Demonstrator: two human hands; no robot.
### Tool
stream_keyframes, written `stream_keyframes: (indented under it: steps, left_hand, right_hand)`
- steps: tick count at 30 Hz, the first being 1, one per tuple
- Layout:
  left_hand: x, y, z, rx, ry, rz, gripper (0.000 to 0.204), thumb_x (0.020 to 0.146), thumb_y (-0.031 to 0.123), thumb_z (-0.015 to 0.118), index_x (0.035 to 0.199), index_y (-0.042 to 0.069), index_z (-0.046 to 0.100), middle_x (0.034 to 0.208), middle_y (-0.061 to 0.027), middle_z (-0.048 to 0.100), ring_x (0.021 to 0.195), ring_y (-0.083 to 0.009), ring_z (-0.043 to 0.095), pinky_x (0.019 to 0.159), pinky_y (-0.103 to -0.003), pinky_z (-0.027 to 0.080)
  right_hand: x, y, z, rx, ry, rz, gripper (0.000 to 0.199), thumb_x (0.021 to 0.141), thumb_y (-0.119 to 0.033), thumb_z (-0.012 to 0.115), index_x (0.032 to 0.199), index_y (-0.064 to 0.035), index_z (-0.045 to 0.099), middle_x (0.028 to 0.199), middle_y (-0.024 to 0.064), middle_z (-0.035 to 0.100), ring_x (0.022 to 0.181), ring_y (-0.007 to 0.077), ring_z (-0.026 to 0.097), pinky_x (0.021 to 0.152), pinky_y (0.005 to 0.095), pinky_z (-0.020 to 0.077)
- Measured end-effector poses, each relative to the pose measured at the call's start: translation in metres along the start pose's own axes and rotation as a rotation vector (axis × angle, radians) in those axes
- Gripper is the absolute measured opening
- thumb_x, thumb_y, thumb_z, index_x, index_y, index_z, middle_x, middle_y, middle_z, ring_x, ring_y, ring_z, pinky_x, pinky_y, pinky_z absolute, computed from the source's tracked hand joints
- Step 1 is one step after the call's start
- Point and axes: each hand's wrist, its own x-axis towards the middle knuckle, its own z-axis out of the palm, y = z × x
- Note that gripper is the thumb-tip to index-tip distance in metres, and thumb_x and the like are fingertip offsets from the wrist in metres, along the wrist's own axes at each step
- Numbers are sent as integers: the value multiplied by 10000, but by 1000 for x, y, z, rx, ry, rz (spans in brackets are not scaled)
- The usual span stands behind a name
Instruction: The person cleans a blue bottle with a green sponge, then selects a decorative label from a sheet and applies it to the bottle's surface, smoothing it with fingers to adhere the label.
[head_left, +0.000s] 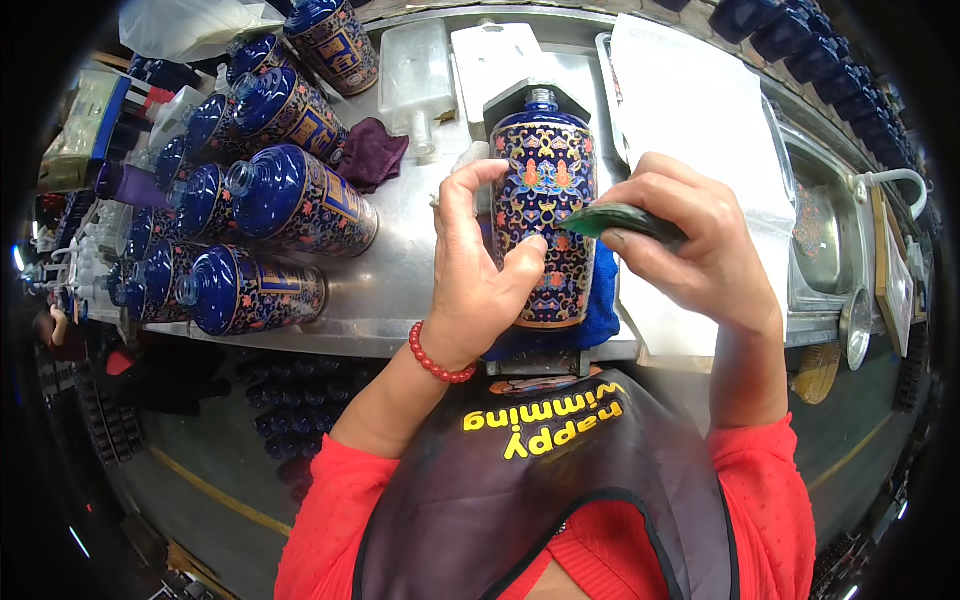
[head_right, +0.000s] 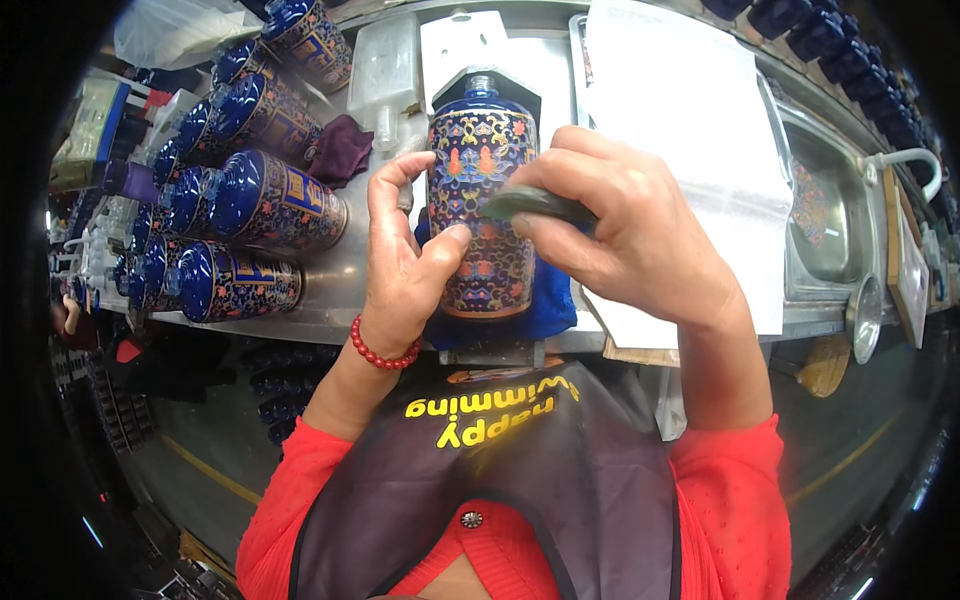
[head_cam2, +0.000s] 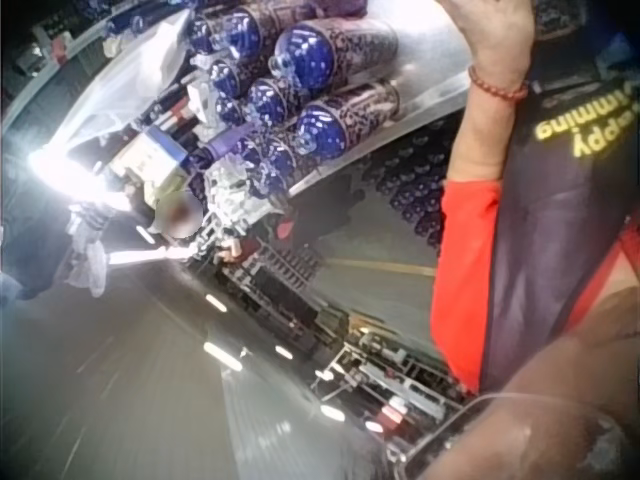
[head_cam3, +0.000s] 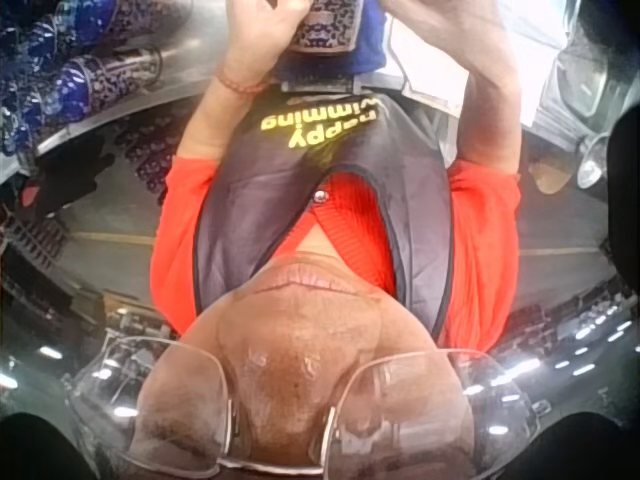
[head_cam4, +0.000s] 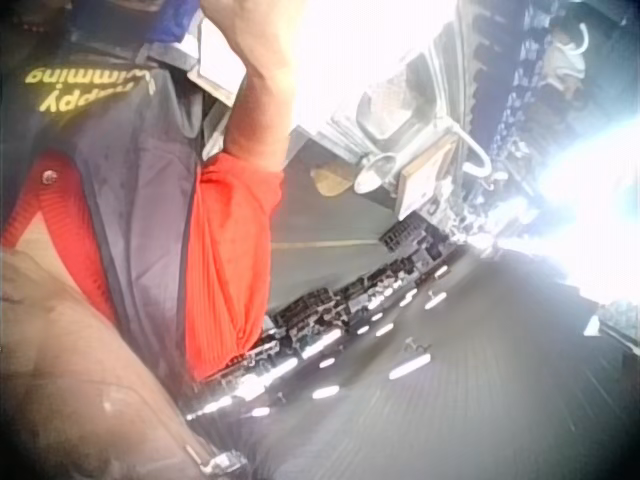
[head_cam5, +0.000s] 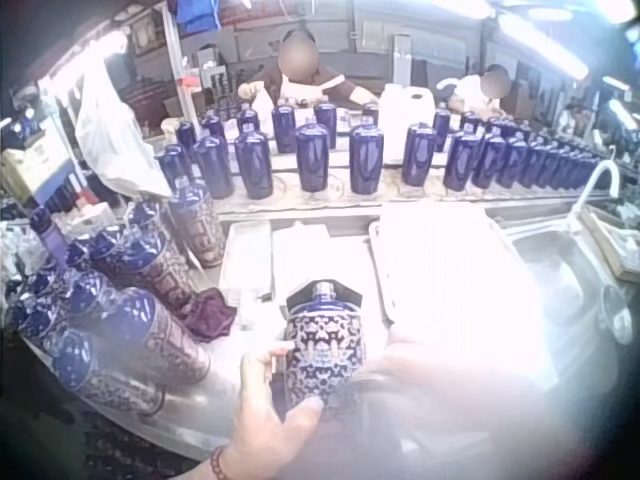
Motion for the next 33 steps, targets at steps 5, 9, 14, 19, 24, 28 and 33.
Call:
stream_keyframes:
  steps: [5, 9, 14, 19, 24, 28, 33]
  left_hand:
    - [0, 2, 3, -12, 6, -13, 632, 791, 29, 666, 1366, -4, 406, 1343, -189, 437, 1275, -283, 423, 1148, -420, 309]
    - [1, 3, 3, -66, 14, -40, 630, 785, 15, 654, 1365, -6, 408, 1328, -181, 441, 1267, -277, 434, 1139, -415, 329]
    - [7, 0, -3, 58, -34, 83, 626, 785, -6, 631, 1369, -5, 406, 1326, -168, 438, 1270, -265, 436, 1137, -408, 339]
    - [4, 5, -2, -26, -35, 14, 625, 788, -19, 623, 1373, -6, 402, 1342, -162, 434, 1294, -249, 422, 1144, -401, 333]
    - [4, 8, -4, -76, -38, -30, 621, 795, -20, 628, 1374, -6, 402, 1350, -156, 434, 1305, -238, 418, 1149, -391, 328]
    - [4, 6, -4, -93, -37, -31, 624, 796, -20, 631, 1375, -11, 401, 1357, -158, 434, 1297, -236, 426, 1149, -383, 328]
    - [5, 2, -3, -27, -31, 16, 625, 796, -14, 632, 1376, -14, 400, 1352, -160, 444, 1286, -236, 432, 1145, -385, 333]
  right_hand:
    - [8, 8, -7, 74, -82, -26, 172, 791, -52, 749, 953, 0, 722, 745, 82, 580, 659, 210, 562, 585, 336, 421]
    - [8, 10, -8, 84, -74, 6, 167, 797, -61, 749, 949, 2, 718, 747, 87, 585, 663, 226, 568, 594, 341, 431]
    - [16, 17, -10, 60, -87, -69, 203, 814, -118, 750, 963, 12, 707, 769, 106, 608, 688, 257, 593, 618, 352, 452]
    - [41, 24, -19, 77, -354, -8, 288, 811, -190, 761, 980, 34, 695, 825, 150, 640, 737, 322, 622, 678, 392, 497]
    - [61, 24, -29, 86, -561, 156, 296, 829, -201, 760, 965, 52, 687, 836, 156, 661, 751, 285, 647, 700, 372, 520]
    - [65, 27, -29, 115, -598, 188, 272, 834, -194, 756, 942, 44, 682, 800, 138, 643, 721, 256, 629, 667, 366, 505]
    - [66, 30, -27, 168, -563, 99, 266, 820, -172, 711, 946, 61, 686, 690, 99, 616, 609, 163, 587, 552, 328, 472]
